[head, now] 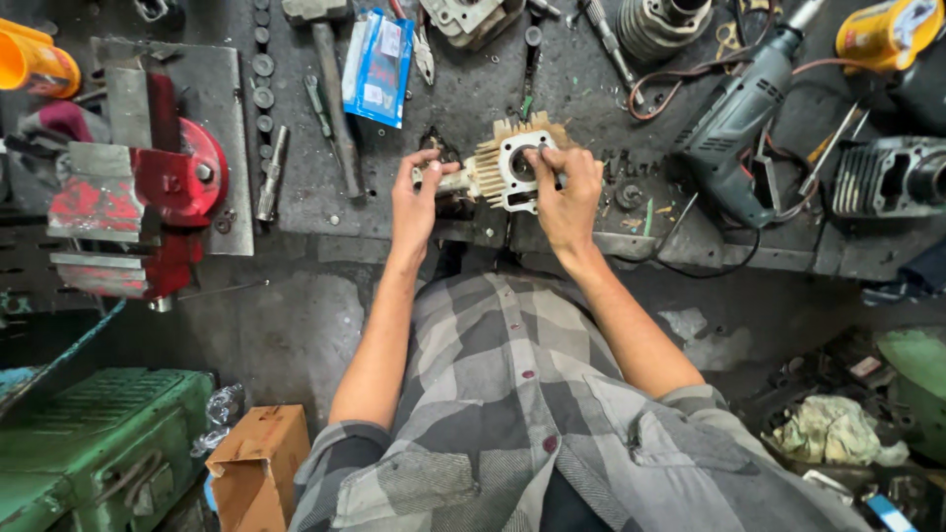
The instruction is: The person works at a cluttered repair bench fitting a piston into a small engine cylinder, pressing it in by hand and tapping it with a hammer. They handle small pins and fasteners, reposition the cylinder and crankcase, and sort through parts on the bench.
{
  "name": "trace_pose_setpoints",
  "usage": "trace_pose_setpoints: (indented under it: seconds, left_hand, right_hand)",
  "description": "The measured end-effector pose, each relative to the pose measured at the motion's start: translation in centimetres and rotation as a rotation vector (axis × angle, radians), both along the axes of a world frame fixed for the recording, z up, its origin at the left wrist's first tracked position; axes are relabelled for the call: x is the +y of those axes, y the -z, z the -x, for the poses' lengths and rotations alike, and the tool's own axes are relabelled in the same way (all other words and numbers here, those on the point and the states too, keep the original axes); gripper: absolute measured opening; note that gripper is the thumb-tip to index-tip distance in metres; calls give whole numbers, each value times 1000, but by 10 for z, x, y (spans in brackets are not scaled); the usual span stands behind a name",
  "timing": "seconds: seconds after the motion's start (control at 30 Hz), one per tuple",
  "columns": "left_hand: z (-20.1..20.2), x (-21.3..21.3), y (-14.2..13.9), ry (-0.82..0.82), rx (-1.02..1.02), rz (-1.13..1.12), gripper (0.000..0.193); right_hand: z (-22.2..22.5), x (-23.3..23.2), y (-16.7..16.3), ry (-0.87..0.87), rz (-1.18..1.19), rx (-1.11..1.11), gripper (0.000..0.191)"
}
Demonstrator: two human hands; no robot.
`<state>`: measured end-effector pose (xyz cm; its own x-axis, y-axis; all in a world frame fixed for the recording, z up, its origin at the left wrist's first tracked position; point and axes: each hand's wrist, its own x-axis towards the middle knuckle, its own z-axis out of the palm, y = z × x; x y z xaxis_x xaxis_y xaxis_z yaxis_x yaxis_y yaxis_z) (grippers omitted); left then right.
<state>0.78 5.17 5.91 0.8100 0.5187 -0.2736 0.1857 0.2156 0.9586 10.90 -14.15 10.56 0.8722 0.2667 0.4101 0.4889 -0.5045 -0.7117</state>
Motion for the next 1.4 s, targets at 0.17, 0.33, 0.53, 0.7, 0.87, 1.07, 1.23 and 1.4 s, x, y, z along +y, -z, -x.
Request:
trace_pose_setpoints:
  seconds: [0.17,0.33,0.53,0.7,0.87,1.07,1.23,1.4]
  left_hand:
    - [4,-1,-10,9,98,241,27]
    - [31,-19,-29,268,213,325,35]
    - [36,-64,-20,327,162,855,43]
    - [25,-71,18,201,107,946,30]
    - [29,-69,45,176,65,1003,23]
    - [27,-70,47,200,38,1050,26]
    - [20,-75,40,141,133,987,26]
    - [20,-77,35,157,142,982,23]
  right_hand:
    - [1,-2,2,0,11,-3,20]
    - [-4,-13,-5,-76,20,-74,22]
    - [-13,-48,-17,-244,34,-61,31]
    - [-1,-44,-19,-215,90,-15,35]
    - [13,-30,-21,-164,119,-38,38]
    - [21,-26,-21,-113,258,-24,29]
    - [25,-33,-18,-133,183,75,32]
    - [23,-43,-18,-144,124,109,46]
